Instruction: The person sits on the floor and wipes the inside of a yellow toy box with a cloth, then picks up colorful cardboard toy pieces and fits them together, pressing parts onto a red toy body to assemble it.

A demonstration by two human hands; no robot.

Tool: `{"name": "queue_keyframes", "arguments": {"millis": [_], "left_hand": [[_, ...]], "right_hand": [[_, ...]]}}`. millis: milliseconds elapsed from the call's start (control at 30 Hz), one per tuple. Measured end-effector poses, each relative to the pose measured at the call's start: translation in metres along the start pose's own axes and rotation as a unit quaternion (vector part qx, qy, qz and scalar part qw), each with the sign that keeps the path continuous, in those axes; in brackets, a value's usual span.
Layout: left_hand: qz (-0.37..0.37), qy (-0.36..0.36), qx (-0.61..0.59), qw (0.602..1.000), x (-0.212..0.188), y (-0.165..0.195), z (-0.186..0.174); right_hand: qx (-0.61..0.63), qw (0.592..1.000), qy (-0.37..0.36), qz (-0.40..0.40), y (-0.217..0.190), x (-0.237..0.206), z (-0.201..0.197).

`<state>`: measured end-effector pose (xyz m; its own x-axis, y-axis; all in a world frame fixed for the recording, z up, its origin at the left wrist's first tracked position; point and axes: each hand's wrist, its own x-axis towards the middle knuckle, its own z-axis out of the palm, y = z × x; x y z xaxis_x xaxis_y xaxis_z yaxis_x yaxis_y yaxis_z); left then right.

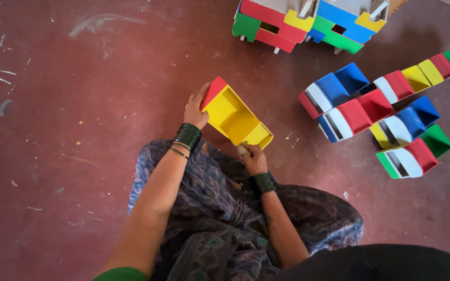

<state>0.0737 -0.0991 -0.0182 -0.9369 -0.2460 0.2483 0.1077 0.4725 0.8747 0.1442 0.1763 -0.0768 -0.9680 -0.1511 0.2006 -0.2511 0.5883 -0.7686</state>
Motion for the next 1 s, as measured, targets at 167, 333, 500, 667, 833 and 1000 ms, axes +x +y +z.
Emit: {"name": "queue_keyframes", "arguments": {"millis": [167, 333, 500, 667, 833, 1000], "left_hand": [[-0.010, -0.003, -0.002, 1.000, -0.003, -0.002, 0.005], [-0.010, 0.007, -0.005, 1.000, 0.001, -0.013, 0.002], [-0.002, 0.002, -0.012, 1.000, 0.000, -0.011, 0.003], [-0.001, -0.014, -0.004, 1.000, -0.004, -0.009, 0.004], [0.004, -0.013, -0.012, 1.000, -0.003, -0.007, 0.004], [0.006, -0.027, -0.017, 0.999, -0.003, 0.000, 0.001]], "right_hand": [[0.134, 0.983, 0.008, 0.125, 0.024, -0.002, -0.018], [0.289, 0.930, 0.127, 0.186, 0.048, 0.005, -0.068], [0.337, 0.871, 0.184, 0.308, 0.051, 0.005, -0.079], [0.246, 0.938, 0.150, 0.192, 0.045, 0.002, -0.057], [0.068, 0.983, 0.163, 0.060, 0.034, -0.003, -0.040], [-0.145, 0.976, 0.143, 0.078, 0.018, 0.002, -0.028]]}}
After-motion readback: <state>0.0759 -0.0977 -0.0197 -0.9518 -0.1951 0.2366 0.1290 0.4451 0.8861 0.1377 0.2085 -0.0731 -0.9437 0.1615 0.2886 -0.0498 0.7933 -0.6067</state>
